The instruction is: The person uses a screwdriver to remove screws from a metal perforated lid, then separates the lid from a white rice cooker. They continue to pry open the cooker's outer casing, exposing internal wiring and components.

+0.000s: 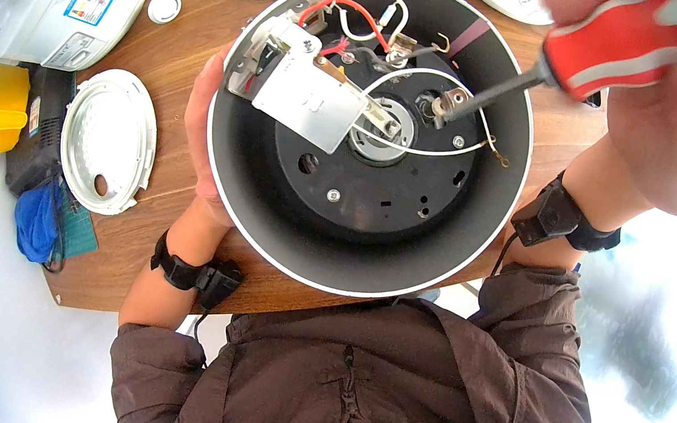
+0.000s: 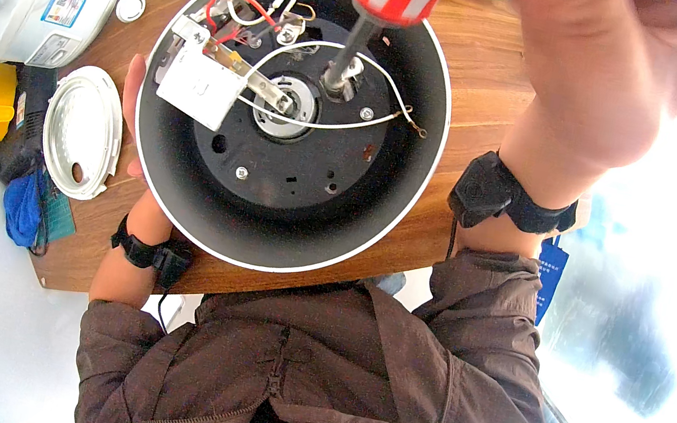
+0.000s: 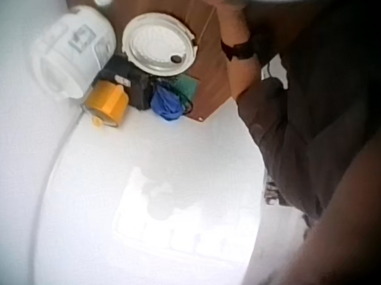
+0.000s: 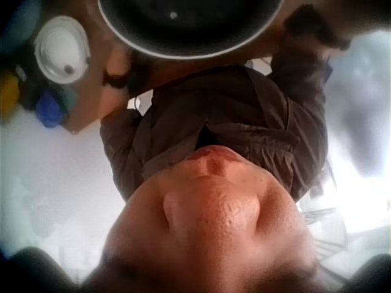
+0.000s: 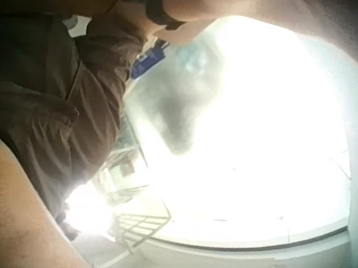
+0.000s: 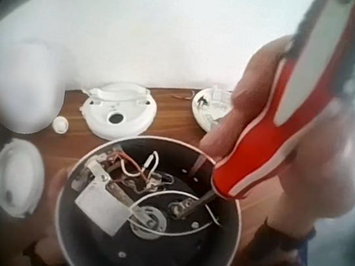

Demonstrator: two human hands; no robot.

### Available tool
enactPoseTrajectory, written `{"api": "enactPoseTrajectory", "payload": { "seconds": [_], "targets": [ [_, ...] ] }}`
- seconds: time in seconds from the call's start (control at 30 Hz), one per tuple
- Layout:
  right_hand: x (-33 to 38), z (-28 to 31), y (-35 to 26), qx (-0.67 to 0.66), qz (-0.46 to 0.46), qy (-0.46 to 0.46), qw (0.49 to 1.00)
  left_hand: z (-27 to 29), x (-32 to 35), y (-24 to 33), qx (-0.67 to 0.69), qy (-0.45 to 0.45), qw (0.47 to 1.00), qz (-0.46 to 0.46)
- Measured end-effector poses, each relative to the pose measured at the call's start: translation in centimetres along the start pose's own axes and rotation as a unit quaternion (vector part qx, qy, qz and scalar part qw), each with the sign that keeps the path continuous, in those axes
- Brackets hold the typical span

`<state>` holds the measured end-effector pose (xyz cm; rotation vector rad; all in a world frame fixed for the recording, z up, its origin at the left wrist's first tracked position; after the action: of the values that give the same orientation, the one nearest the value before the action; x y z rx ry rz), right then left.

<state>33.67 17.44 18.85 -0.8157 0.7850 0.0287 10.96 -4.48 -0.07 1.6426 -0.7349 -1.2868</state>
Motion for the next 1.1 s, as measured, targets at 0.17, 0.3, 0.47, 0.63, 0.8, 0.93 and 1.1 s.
{"api": "enactPoseTrajectory", "payload": {
  "seconds": [0.17,0.3,0.47,0.63,0.8,0.93,1.1],
  "targets": [
    [-1.4,-0.2,-0.5,-0.018,0.068,0.003,0.998,-0.2,-0.1,0.1,0.012,-0.01,1.0,-0.014],
    [-1.6,-1.6,-0.6,0.002,0.064,0.049,0.997,-0.1,-0.1,0.1,0.015,-0.016,1.0,-0.02],
    [-1.8,-2.5,-1.1,0.018,0.055,0.085,0.995,-0.2,-0.3,0.3,0.005,-0.026,0.999,-0.019],
    [-2.3,-3.1,-1.3,0.028,0.05,0.107,0.993,-0.1,-0.3,0.1,0.006,-0.024,0.999,-0.029],
    [-3.0,-4.3,-1.9,0.05,0.023,0.131,0.99,-0.3,-0.7,0.2,0.038,-0.035,0.998,-0.024],
    [-3.5,-5.0,-2.9,0.073,-0.011,0.13,0.989,-0.6,-0.8,0.6,0.021,-0.029,0.999,-0.026],
    [1.2,0.5,-0.6,-0.071,0.068,0.118,0.988,-0.5,-1.4,1.2,0.003,-0.05,0.999,-0.016]
  ]
}}
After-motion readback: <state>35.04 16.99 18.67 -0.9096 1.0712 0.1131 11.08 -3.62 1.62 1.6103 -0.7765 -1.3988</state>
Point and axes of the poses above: each hand's wrist, its own x-axis away from the middle knuckle, its own z-axis out of the back of the hand, y = z × x, the point moved 1 cm from there along -x, towards the middle knuckle, and after that the axes turned 7 degrees about -y, right-handed, at the moved point
